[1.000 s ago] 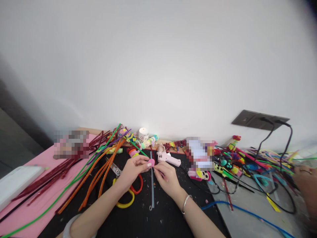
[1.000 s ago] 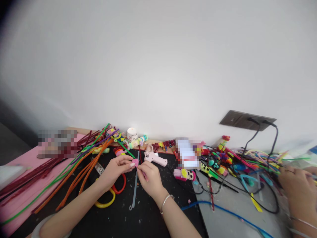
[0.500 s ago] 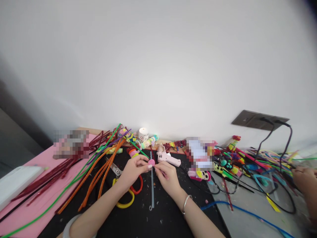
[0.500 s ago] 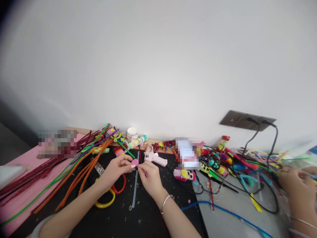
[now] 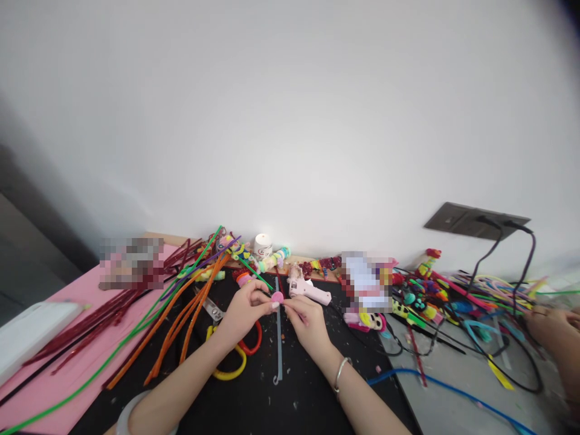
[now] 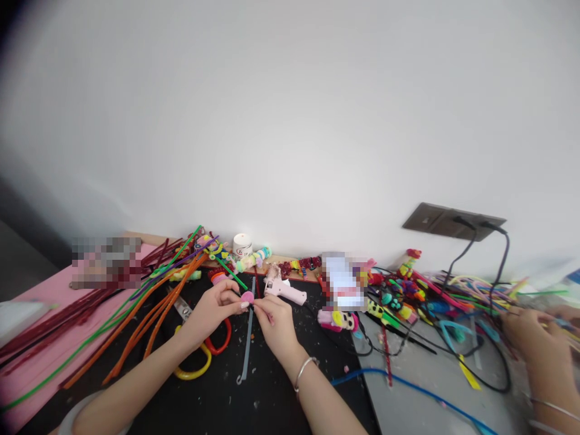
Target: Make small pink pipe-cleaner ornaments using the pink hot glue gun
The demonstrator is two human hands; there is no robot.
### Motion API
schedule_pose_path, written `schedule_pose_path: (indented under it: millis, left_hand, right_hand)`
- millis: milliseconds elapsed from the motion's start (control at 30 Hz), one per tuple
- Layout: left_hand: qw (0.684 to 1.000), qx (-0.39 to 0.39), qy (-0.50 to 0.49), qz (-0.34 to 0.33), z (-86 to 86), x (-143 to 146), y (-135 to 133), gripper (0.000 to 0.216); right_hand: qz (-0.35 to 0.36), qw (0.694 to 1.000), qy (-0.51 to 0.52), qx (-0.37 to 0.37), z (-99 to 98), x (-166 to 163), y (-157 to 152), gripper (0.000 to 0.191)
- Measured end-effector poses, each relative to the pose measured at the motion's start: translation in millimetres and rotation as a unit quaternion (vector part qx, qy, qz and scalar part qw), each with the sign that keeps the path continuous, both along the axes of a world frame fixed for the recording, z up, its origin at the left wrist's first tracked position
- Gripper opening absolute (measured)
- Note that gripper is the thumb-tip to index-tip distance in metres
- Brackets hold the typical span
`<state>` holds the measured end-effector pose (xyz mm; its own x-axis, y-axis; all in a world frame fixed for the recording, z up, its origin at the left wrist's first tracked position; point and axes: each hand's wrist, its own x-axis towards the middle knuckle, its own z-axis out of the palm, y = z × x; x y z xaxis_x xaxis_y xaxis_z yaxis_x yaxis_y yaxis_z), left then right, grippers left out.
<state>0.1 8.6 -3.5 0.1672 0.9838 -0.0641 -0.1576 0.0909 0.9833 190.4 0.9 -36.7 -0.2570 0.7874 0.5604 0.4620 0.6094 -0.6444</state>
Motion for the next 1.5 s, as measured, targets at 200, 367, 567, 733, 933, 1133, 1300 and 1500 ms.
schedule_pose_path:
  millis: [200,367,567,733,933,1133,1300,1500]
  left_hand:
    - [1.0,0.007,0.002,-0.004,0.3,-0.3,-0.2,0.044]
    - [1.0,0.007,-0.006,-0.01,1.8,-0.1,-0.2,0.045]
    - [1.0,0.008,-0.005,-0.009,2.4,-0.2,-0.4,0.045]
    - [1.0,0.006,-0.007,-0.016,2.3,1.1,-0.2,0.047]
    - [1.0,-0.002,-0.006,-0.022,4.1,1.7,-1.4,0.047]
    - [1.0,-0.002,-0.01,-0.024,3.4,1.9,-0.8,0.046]
    - [0.999,-0.01,-0.018,-0.029,3.1,2.7,-0.7,0.049]
    - [0.999,-0.005,-0.018,-0.03,4.1,2.9,-0.6,0.046]
  right_hand:
    - [0.005,0.999,0.031,-0.029,1.0,-1.3,-0.5,0.028]
    - [0.005,0.998,0.05,-0.046,0.8,-3.0,-0.7,0.027]
    - [0.004,0.995,0.063,-0.075,1.4,-3.3,-1.9,0.028]
    - [0.009,0.991,0.086,-0.101,2.4,-2.6,-1.4,0.028]
    - [0.017,0.982,0.124,-0.141,4.6,-3.4,-0.5,0.026]
    - [0.023,0.972,0.152,-0.179,7.4,-4.8,0.1,0.026]
    - [0.023,0.971,0.149,-0.184,7.7,-4.6,0.4,0.031]
    - [0.02,0.966,0.157,-0.202,5.1,-4.0,1.3,0.03]
